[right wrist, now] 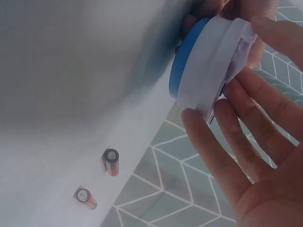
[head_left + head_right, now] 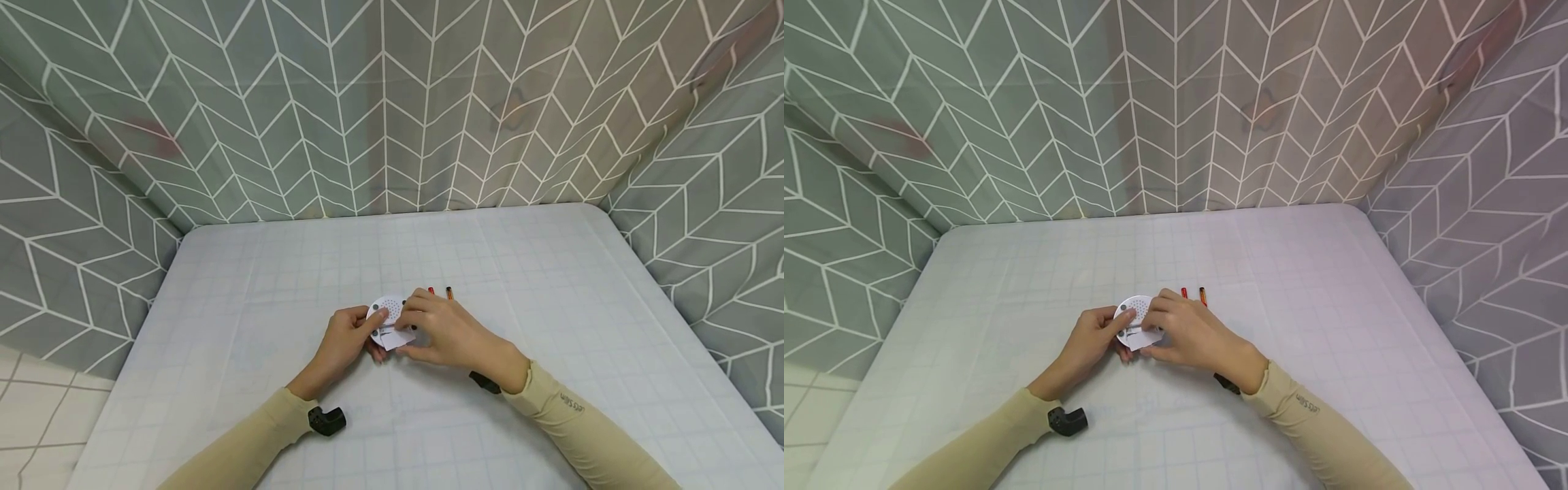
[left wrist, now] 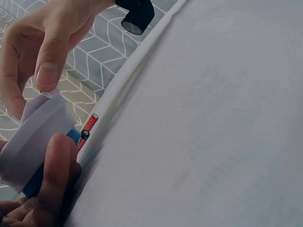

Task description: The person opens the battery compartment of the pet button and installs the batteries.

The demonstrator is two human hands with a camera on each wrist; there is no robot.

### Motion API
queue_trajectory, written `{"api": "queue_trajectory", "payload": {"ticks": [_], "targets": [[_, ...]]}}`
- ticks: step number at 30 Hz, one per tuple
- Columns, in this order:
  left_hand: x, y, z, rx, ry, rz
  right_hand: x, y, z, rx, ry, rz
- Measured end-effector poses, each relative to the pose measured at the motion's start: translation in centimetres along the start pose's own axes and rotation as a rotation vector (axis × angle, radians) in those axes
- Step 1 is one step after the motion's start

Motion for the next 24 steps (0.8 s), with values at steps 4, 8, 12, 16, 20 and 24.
{"api": "queue_trajectory", "payload": {"ticks": [4, 8, 12, 16, 20, 24], "targets": [[-0.1, 0.0, 0.0, -0.004, 0.008, -0.002, -0.3, -0.1, 0.0, 0.005, 0.009, 0.033], [-0.1, 0.0, 0.1, -0.009, 0.006, -0.026, -0.5, -0.3, -0.1, 0.014, 0.001, 0.053], [0.0, 0.0, 0.1, -0.011, 0.0, -0.04, -0.7, -0.7, -0.1, 0.026, -0.017, 0.057], [0.1, -0.1, 0.0, -0.011, -0.003, -0.034, -1.1, -1.0, -0.3, 0.049, -0.03, 0.073], [0.1, -0.1, 0.0, -0.013, -0.004, -0.02, -1.6, -1.4, -0.4, 0.085, -0.028, 0.116], [0.1, -0.1, 0.0, -0.019, -0.003, -0.016, -2.0, -2.0, -0.5, 0.125, -0.014, 0.142]]}}
Point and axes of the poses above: each hand's wrist, its own z-axis towards the middle knuckle, its own x-axis out of the palm, y = z × x, the point moved 3 cm from there along z, towards the middle knuckle, and after that the axes turned 5 degrees about y, right-handed, at the moved point
